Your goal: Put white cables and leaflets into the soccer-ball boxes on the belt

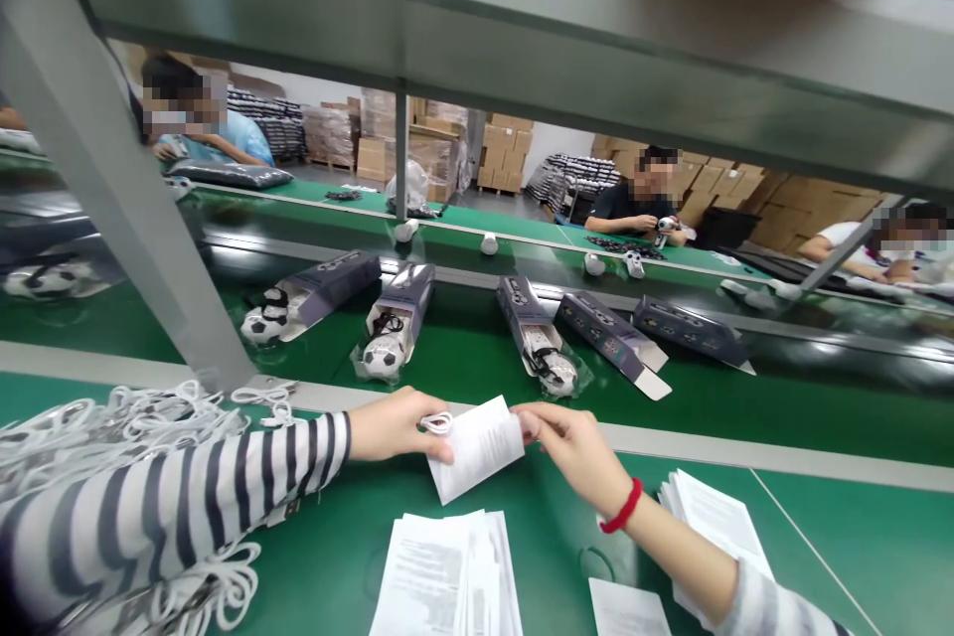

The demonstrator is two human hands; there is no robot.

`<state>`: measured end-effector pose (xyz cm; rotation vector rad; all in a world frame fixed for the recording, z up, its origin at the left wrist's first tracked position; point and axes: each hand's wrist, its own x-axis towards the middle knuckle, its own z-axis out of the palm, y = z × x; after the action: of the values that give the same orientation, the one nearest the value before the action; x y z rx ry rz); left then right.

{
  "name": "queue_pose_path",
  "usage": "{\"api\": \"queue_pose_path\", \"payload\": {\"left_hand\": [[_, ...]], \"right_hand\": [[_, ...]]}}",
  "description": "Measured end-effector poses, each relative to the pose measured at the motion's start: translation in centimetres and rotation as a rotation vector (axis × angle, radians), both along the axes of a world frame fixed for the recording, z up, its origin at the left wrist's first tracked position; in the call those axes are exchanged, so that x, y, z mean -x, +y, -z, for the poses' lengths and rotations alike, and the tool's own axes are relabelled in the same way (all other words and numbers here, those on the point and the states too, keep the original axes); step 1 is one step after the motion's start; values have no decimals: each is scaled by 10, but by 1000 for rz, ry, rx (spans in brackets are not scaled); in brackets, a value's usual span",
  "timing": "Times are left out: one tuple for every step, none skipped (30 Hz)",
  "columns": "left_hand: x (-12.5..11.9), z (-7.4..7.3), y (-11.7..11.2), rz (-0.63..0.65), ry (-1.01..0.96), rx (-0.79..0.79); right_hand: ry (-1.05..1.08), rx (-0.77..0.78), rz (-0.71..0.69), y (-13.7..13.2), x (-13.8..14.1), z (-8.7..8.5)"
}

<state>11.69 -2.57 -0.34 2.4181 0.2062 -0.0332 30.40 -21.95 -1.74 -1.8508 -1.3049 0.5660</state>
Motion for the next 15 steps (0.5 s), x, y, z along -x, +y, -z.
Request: {"api": "queue_pose_path", "payload": {"left_hand": [[1,-1,0,-20,-2,-8],[1,-2,0,-43,-8,-24],[1,-3,-1,-64,-21,-37],[0,-3,-3,-78,-37,-45],[-1,-3,-5,-87,-54,-46],[-2,-3,-8,-94,-66,-39],[-3,-2,-11,-104,-75,-28],[-4,-1,-14,-125,-82,-15],[-5,1,-15,-154,-88,3],[-5,2,-15,-185,-96,25],[-6,4,-15,-209,-108,54],[-6,5,-13,-222,-123,86],[-6,6,-12,-227,-141,116],[-5,7,-10,-225,-156,139],[-5,8,-8,-226,-173,150]], "right_hand": [[44,-10,21,-1,-5,-3],[87,-12,29,-2,-9,-5],[126,-12,19,-2,-11,-6],[166,-10,-6,-2,-11,-6],[209,-3,-39,-1,-9,-4],[252,10,-70,0,-5,-2],[283,19,-86,1,-1,0],[300,16,-77,2,2,3],[313,0,-42,3,5,5],[333,-23,3,4,7,7],[361,-55,40,4,7,8],[393,-81,49,4,7,9],[421,-90,35,3,6,10],[437,-83,10,3,6,11],[439,-66,-14,2,7,11]]}}
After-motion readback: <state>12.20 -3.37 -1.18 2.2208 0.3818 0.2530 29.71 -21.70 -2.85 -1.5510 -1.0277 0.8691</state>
